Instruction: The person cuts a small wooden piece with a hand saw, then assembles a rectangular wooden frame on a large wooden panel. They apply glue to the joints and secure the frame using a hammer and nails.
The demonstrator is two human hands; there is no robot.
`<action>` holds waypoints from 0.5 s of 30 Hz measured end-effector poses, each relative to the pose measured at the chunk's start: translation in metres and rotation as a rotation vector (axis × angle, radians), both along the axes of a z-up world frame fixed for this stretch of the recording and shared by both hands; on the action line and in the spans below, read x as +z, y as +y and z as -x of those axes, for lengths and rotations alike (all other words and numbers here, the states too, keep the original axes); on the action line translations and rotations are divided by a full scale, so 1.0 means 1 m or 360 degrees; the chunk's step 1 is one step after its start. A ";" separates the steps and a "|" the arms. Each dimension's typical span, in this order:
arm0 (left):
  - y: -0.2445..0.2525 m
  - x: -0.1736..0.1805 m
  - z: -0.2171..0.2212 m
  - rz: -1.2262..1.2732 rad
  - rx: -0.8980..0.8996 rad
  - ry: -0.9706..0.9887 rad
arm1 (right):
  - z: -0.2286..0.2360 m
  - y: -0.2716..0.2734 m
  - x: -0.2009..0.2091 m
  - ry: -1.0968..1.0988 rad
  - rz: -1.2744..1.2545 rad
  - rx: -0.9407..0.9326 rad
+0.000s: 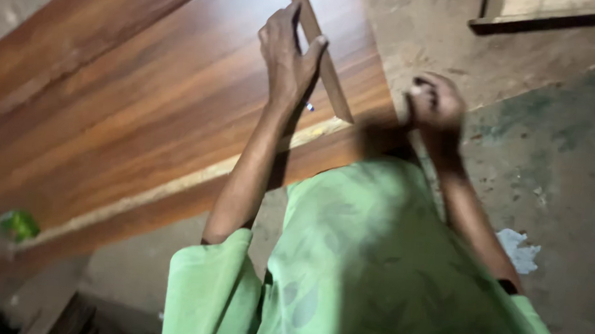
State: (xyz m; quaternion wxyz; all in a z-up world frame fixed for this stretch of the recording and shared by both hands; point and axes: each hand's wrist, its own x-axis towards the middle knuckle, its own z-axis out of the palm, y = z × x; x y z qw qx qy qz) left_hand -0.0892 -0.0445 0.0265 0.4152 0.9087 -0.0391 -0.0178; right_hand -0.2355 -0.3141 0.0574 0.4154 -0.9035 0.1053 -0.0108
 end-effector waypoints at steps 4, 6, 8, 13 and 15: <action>-0.014 0.017 0.012 -0.0114 0.0062 0.0117 | 0.028 -0.048 0.001 -0.0041 0.0233 0.0246; -0.022 0.012 0.000 -0.0200 0.0050 0.0065 | 0.024 -0.063 -0.003 0.0194 0.0092 0.0262; -0.018 0.008 0.014 -0.0278 0.0039 0.0071 | 0.035 -0.065 0.001 0.0337 0.0023 0.0315; -0.014 -0.005 0.013 -0.0287 0.0016 -0.0027 | 0.014 -0.060 0.010 0.0214 0.0037 0.0390; -0.016 -0.008 0.012 -0.0305 0.0006 -0.0013 | 0.011 -0.052 0.015 0.0135 0.0051 0.0413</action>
